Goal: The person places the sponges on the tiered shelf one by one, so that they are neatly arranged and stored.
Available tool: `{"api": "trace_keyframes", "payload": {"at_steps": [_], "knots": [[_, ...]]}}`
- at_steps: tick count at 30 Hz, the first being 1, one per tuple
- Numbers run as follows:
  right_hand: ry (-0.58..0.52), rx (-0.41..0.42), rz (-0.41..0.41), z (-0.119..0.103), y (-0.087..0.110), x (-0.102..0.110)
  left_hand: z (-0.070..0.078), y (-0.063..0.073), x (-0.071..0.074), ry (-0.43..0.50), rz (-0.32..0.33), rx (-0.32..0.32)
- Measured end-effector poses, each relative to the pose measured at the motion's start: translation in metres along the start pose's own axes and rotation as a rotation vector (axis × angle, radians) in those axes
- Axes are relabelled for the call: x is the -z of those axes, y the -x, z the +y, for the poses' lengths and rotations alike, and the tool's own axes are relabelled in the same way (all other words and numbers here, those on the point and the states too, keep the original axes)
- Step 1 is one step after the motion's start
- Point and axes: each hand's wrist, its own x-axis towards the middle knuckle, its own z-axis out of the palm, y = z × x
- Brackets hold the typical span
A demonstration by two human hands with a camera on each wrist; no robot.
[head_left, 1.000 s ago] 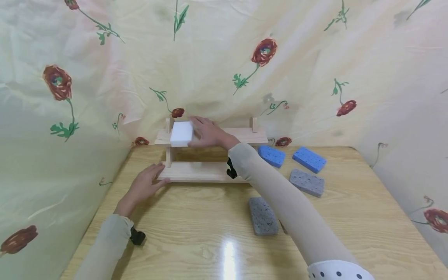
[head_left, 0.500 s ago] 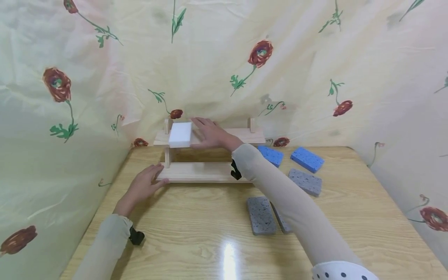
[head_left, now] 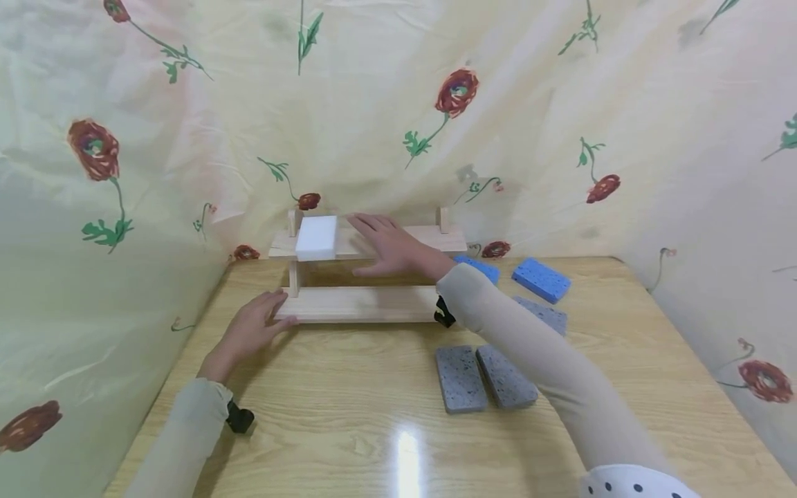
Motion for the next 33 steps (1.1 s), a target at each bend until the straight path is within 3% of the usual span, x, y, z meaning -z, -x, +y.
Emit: {"api": "trace_keyframes", "payload": {"at_steps": [14,33], "knots": [[-0.016,0.156,0.011,-0.001,0.090,-0.025,0.001,-0.003,0.004,-0.008,-0.009,-0.013],[-0.034,0.093,0.019,0.012,0.181,-0.040,0.001,-0.003,0.007,0.029,-0.034,0.003]]}}
